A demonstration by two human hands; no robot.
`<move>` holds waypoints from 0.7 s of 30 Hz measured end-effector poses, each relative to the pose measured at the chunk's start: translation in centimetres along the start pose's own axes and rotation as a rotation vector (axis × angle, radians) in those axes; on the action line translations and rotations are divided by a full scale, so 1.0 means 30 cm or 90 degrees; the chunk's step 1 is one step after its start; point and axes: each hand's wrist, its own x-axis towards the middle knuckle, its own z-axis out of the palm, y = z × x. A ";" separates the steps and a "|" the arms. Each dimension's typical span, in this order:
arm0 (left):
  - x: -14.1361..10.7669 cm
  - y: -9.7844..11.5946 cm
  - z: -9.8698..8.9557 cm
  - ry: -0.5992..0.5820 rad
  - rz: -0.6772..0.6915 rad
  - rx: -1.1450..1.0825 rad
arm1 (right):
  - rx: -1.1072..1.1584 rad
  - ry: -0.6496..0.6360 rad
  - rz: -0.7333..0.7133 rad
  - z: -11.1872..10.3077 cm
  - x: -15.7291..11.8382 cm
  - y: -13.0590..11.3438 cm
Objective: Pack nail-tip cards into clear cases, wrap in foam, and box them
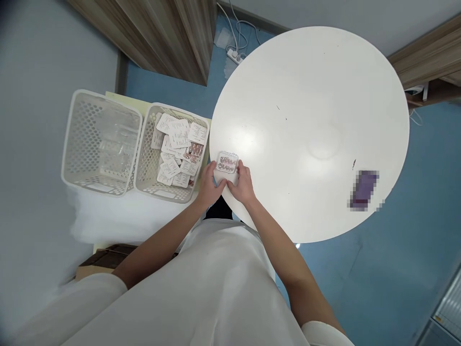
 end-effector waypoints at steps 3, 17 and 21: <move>-0.014 0.004 0.007 0.008 0.004 -0.016 | 0.014 -0.001 -0.007 0.006 -0.002 0.010; -0.161 0.016 0.063 0.086 -0.001 -0.008 | 0.071 -0.069 0.010 -0.111 -0.233 0.070; -0.243 0.045 0.105 0.114 0.012 -0.008 | 0.055 -0.058 0.002 -0.195 -0.316 0.084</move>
